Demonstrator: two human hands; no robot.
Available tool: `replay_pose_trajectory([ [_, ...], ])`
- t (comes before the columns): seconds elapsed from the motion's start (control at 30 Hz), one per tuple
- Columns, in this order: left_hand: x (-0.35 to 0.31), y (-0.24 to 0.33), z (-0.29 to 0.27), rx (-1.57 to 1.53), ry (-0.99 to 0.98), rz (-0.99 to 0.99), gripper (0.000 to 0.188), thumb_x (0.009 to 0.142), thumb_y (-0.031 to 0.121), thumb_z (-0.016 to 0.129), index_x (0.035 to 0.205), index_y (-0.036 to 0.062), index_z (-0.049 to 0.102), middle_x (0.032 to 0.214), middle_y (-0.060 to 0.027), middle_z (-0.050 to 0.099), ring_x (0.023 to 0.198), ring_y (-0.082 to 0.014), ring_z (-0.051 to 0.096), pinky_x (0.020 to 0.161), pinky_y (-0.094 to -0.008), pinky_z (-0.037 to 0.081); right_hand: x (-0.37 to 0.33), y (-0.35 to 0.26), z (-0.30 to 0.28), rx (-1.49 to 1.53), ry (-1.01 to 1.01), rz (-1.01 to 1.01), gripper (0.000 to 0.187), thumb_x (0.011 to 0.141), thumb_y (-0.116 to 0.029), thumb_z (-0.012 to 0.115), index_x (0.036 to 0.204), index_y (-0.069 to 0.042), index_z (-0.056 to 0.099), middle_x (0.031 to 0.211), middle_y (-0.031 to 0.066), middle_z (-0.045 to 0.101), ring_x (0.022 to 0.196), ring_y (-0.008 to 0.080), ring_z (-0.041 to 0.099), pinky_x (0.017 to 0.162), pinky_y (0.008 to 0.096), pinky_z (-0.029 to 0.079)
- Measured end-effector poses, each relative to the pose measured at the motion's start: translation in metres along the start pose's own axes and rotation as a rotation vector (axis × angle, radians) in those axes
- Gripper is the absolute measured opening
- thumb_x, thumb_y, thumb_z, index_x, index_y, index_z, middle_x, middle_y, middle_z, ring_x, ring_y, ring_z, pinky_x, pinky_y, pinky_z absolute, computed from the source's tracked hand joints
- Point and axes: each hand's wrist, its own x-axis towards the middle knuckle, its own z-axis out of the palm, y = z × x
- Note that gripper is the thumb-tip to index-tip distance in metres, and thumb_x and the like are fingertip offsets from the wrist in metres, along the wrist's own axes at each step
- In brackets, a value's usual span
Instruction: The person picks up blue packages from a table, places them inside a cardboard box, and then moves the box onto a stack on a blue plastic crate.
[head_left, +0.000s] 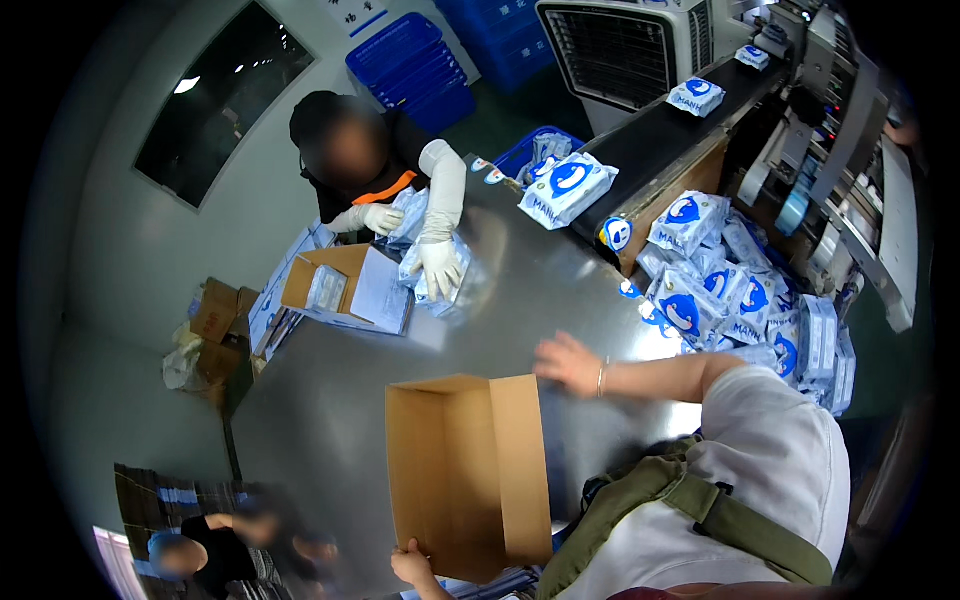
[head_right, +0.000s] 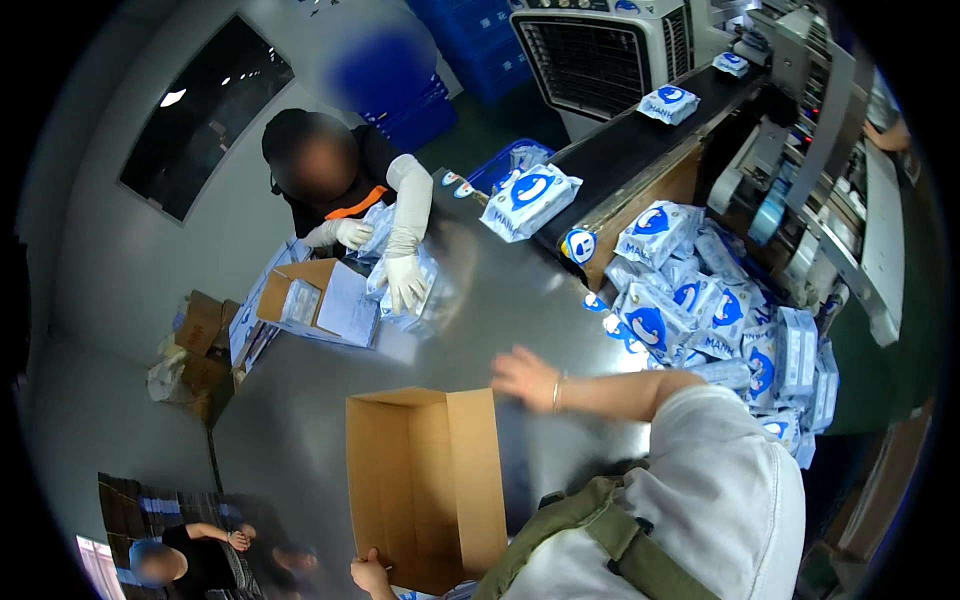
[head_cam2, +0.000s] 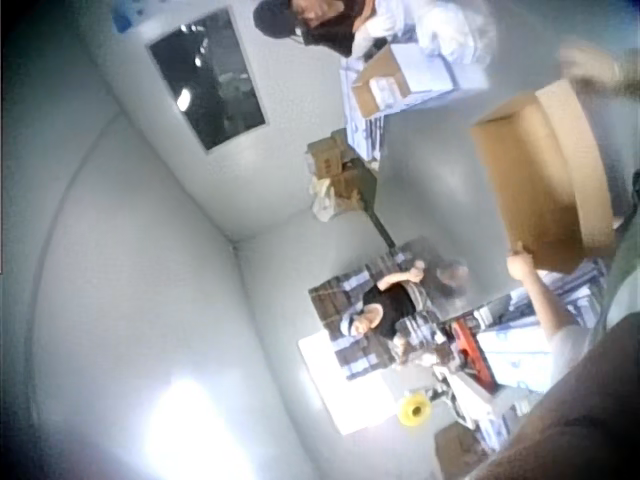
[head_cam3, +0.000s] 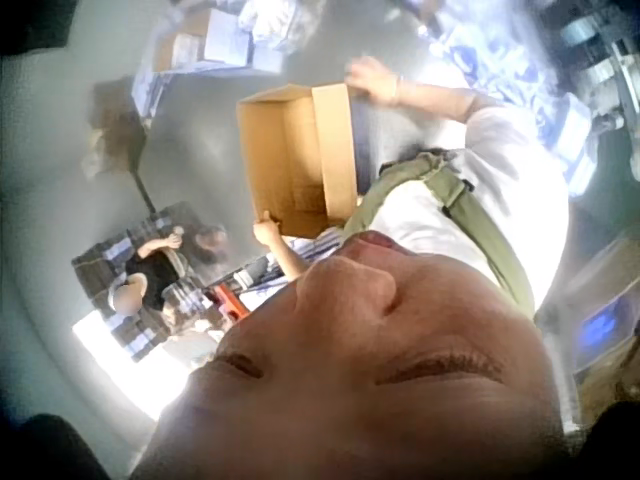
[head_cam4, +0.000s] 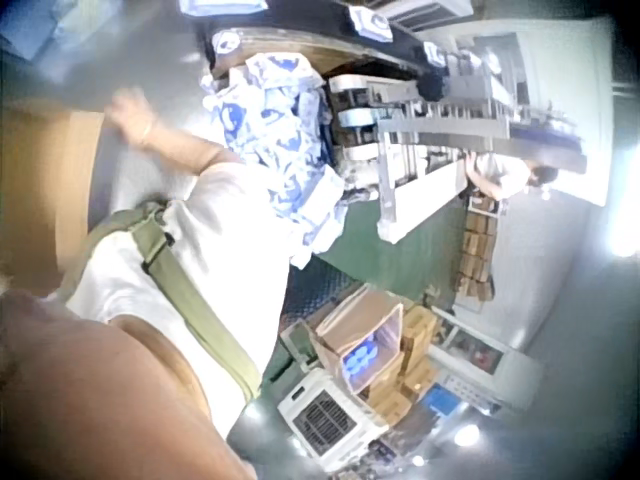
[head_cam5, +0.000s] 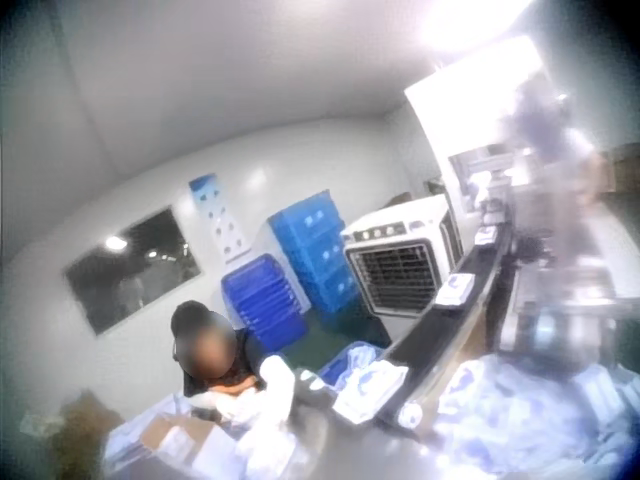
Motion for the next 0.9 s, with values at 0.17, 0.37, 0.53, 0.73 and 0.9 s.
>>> replay_pose_trajectory([
  [0.17,-0.011,0.025,0.005,0.036,0.036,-0.066,0.038,0.069,0.031,0.076,0.083,-0.0017,0.064,0.081,-0.0211,0.065,0.078,-0.0393,0.062,0.068,-0.0458,0.049,0.106,0.164,-0.016,-0.598,-0.034,0.096,0.071,0.070,-0.021,0.063,0.135,-0.020,0.036,0.144,0.0155,0.029,0.136,0.0310,0.023,0.110,0.0550,0.012],
  [0.37,-0.020,0.046,-0.001,0.079,-0.047,-0.117,0.039,0.070,0.033,0.076,0.083,-0.0020,0.065,0.080,-0.0206,0.066,0.078,-0.0391,0.063,0.069,-0.0454,0.049,0.163,0.218,0.002,-0.623,-0.405,0.473,0.058,0.082,-0.023,0.056,0.137,-0.024,0.038,0.140,0.0121,0.036,0.135,0.0307,0.024,0.108,0.0532,0.012],
  [0.53,-0.021,0.032,0.001,0.029,-0.009,-0.102,0.037,0.071,0.031,0.075,0.085,-0.0021,0.065,0.082,-0.0213,0.066,0.079,-0.0389,0.063,0.070,-0.0454,0.049,0.095,0.136,-0.010,-0.292,-0.200,0.466,0.071,0.062,-0.012,0.066,0.128,-0.012,0.041,0.129,0.0205,0.040,0.125,0.0338,0.034,0.102,0.0434,0.026],
  [0.73,-0.001,0.026,0.017,-0.014,-0.064,-0.027,0.040,0.075,0.036,0.068,0.086,-0.0020,0.065,0.083,-0.0210,0.065,0.081,-0.0385,0.062,0.073,-0.0462,0.048,-0.054,0.008,-0.036,-0.077,-0.140,0.357,0.073,0.054,-0.013,0.074,0.121,-0.014,0.047,0.124,0.0177,0.045,0.120,0.0347,0.040,0.097,0.0427,0.033],
  [0.9,-0.010,0.053,0.003,-0.176,-0.066,-0.017,0.029,0.076,0.027,0.066,0.091,0.0024,0.065,0.085,-0.0198,0.065,0.082,-0.0387,0.061,0.073,-0.0447,0.048,-0.083,0.008,-0.063,0.749,0.031,0.799,0.085,0.042,-0.022,0.086,0.118,-0.004,0.054,0.104,0.0152,0.062,0.096,0.0313,0.060,0.089,0.0379,0.045],
])
